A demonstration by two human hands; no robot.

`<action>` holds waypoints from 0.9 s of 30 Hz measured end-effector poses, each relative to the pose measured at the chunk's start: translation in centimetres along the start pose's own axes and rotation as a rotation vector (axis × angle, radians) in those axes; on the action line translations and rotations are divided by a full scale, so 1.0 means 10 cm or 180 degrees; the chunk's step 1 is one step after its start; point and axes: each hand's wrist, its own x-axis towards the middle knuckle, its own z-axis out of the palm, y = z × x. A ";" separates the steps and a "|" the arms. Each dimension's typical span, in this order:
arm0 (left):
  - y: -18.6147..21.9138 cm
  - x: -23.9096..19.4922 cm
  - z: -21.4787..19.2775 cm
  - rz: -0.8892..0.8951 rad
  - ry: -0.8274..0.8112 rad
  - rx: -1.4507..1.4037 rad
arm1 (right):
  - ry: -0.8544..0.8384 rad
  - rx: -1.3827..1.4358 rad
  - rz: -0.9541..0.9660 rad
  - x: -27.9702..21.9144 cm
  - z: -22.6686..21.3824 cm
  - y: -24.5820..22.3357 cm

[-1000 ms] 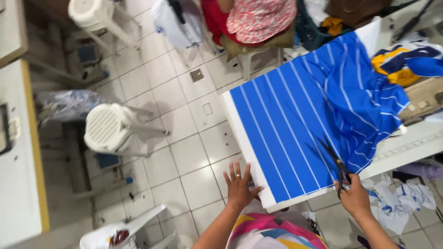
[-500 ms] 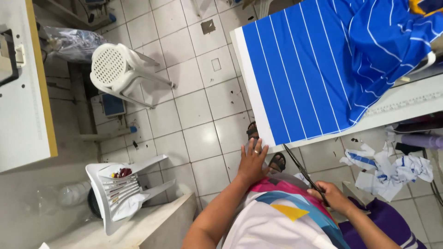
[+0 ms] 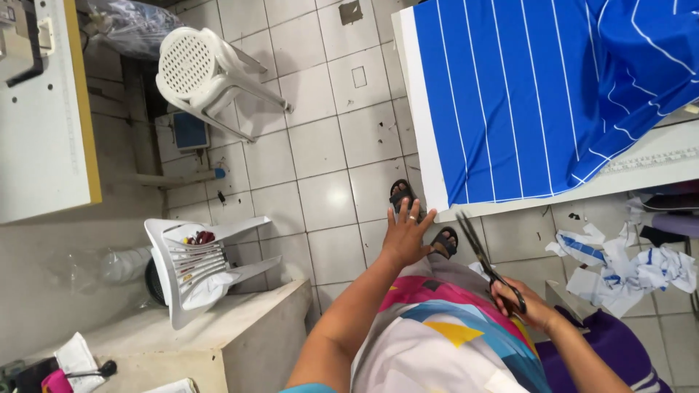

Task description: Cutting blue and white striped fabric into strips using scissors on a work table in a factory setting.

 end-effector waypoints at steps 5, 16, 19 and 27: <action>0.02 -0.03 -0.01 0.0006 -0.0049 0.0057 | 0.0128 -0.0561 -0.0314 -0.32 -0.09 -0.26; 0.02 0.01 -0.01 0.0236 0.0300 0.0245 | 0.1384 0.0031 -0.0812 -0.50 -0.68 0.14; 0.02 0.05 0.03 0.0286 0.0319 0.0269 | 0.1082 -0.0608 -0.0555 -0.43 -0.41 0.10; 0.09 -0.02 -0.12 0.0158 -0.0023 0.0014 | 0.0399 -0.0335 -0.0520 0.02 0.42 -0.30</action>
